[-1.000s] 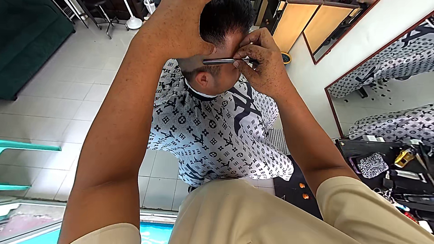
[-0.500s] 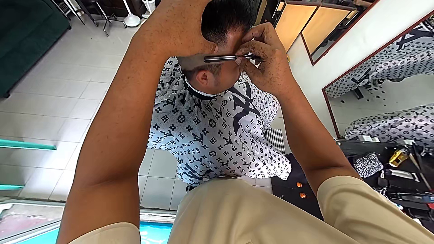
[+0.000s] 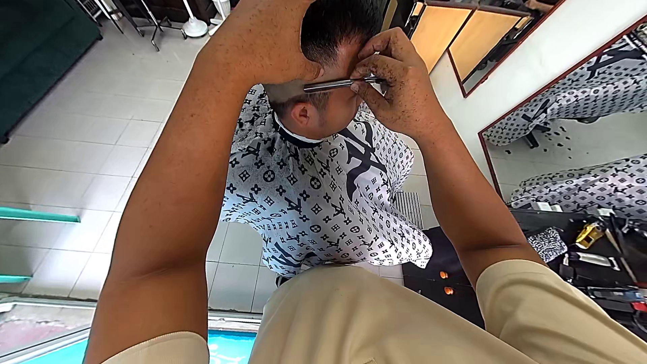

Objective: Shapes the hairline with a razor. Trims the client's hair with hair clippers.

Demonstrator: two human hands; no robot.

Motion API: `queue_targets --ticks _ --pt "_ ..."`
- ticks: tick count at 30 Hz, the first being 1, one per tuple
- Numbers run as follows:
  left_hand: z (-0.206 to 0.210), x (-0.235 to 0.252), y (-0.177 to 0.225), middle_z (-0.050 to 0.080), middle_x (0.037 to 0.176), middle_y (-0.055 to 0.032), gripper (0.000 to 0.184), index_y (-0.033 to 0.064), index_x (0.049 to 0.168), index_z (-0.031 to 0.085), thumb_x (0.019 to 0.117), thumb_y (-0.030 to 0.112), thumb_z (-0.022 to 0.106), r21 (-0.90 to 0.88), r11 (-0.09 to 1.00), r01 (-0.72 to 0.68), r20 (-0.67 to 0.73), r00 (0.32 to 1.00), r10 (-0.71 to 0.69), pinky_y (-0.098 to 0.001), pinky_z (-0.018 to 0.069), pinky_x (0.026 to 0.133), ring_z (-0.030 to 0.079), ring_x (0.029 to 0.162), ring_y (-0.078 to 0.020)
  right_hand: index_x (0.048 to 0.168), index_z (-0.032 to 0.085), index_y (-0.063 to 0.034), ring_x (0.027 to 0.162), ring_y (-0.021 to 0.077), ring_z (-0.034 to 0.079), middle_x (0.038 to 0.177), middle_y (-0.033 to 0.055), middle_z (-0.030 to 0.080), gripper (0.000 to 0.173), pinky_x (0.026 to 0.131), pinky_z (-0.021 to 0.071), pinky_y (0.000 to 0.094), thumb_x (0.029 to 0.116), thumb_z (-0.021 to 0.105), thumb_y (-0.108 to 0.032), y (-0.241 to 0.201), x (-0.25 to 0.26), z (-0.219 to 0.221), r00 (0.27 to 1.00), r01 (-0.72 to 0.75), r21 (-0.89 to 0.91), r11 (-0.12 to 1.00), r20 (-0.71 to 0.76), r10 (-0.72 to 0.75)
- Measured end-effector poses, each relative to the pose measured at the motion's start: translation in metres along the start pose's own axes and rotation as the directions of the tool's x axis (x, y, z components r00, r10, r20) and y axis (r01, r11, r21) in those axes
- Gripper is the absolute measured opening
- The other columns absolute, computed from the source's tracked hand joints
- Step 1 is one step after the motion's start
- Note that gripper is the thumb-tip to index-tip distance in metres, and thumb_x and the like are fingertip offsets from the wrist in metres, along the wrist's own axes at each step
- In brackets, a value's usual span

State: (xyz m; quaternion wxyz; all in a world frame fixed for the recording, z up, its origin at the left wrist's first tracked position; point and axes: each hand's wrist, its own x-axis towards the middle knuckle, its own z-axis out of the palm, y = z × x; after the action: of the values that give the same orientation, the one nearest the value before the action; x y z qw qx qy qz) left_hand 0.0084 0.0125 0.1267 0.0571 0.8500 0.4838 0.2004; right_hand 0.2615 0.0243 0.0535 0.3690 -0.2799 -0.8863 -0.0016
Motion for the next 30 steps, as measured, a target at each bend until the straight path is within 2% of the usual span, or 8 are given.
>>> queue_targets --ticks 5,11,13,18,22,26,28,30 --pt "0.001 0.0 0.001 0.057 0.137 -0.0258 0.068 0.0055 0.144 0.053 0.0882 0.037 0.077 0.0 1.0 0.025 -0.011 1.0 -0.025 -0.0652 0.0368 0.108 0.052 0.132 -0.0428 0.106 0.075 -0.0064 0.106 0.0236 0.056 0.117 0.018 0.058 0.021 0.095 0.0451 0.0345 0.1005 0.061 -0.021 0.002 0.0 0.0 0.999 0.026 -0.025 0.999 0.02 -0.025" --pt "0.004 0.002 -0.004 0.058 0.137 -0.0245 0.074 0.0096 0.145 0.055 0.0814 0.038 0.079 0.001 0.999 -0.048 -0.011 0.999 0.048 -0.0672 0.035 0.108 0.05 0.133 -0.0434 0.106 0.074 -0.0039 0.112 0.0227 0.057 0.12 0.0178 0.06 0.021 0.095 0.0465 0.0305 0.1007 0.061 -0.02 0.005 -0.001 -0.001 1.0 0.028 0.016 0.999 -0.006 -0.028" --pt "0.004 0.002 -0.003 0.058 0.138 -0.0248 0.072 0.0088 0.145 0.054 0.0834 0.038 0.079 0.01 0.999 -0.036 -0.008 0.999 0.036 -0.067 0.0345 0.108 0.05 0.134 -0.0435 0.107 0.074 -0.0048 0.113 0.0231 0.056 0.12 0.017 0.06 0.021 0.098 0.0455 0.0322 0.1011 0.061 -0.021 0.005 -0.001 -0.001 1.0 0.019 0.004 1.0 0.003 -0.019" --pt "0.005 0.001 -0.002 0.057 0.138 -0.0255 0.069 0.0067 0.143 0.054 0.0867 0.038 0.077 0.007 1.0 -0.003 -0.027 1.0 0.003 -0.0666 0.0351 0.109 0.05 0.134 -0.044 0.106 0.075 -0.0071 0.108 0.0247 0.056 0.119 0.018 0.059 0.021 0.097 0.0442 0.0362 0.1006 0.061 -0.021 0.005 0.001 -0.001 0.999 0.046 -0.035 0.998 0.029 -0.046" --pt "0.003 0.0 0.0 0.057 0.137 -0.0265 0.068 0.0039 0.143 0.054 0.0871 0.036 0.076 0.004 1.0 -0.007 -0.008 1.0 0.008 -0.0661 0.0345 0.109 0.05 0.133 -0.0437 0.107 0.074 -0.0055 0.114 0.0268 0.057 0.119 0.0184 0.061 0.022 0.099 0.0446 0.0361 0.1014 0.06 -0.021 0.005 0.0 -0.002 0.999 0.053 -0.035 0.998 0.012 -0.052" --pt "0.004 0.0 0.001 0.058 0.136 -0.0262 0.067 0.0045 0.141 0.055 0.0869 0.037 0.077 0.006 1.0 0.013 -0.016 1.0 -0.013 -0.0663 0.0363 0.107 0.052 0.132 -0.0438 0.106 0.075 -0.0068 0.108 0.026 0.056 0.118 0.0188 0.059 0.022 0.097 0.0449 0.0369 0.1015 0.059 -0.022 0.004 0.001 -0.002 0.997 0.061 -0.059 0.996 0.045 -0.058" --pt "0.005 0.0 0.001 0.058 0.136 -0.0265 0.067 0.0043 0.141 0.056 0.086 0.036 0.077 0.002 1.0 0.002 -0.019 1.0 -0.002 -0.0665 0.036 0.107 0.051 0.132 -0.044 0.106 0.075 -0.0066 0.108 0.0251 0.056 0.119 0.0191 0.058 0.022 0.096 0.045 0.0351 0.1015 0.059 -0.022 0.007 0.001 -0.004 0.997 0.063 -0.036 0.997 0.048 -0.062" --pt "0.007 0.002 -0.002 0.059 0.136 -0.0246 0.071 0.0062 0.141 0.057 0.084 0.042 0.077 0.003 1.0 -0.023 -0.035 0.999 0.023 -0.0661 0.0357 0.108 0.051 0.132 -0.0426 0.106 0.075 -0.0053 0.11 0.0222 0.057 0.12 0.0186 0.059 0.022 0.094 0.0473 0.0294 0.1011 0.06 -0.021 0.012 0.0 -0.007 0.998 0.057 0.022 0.998 0.026 -0.058"
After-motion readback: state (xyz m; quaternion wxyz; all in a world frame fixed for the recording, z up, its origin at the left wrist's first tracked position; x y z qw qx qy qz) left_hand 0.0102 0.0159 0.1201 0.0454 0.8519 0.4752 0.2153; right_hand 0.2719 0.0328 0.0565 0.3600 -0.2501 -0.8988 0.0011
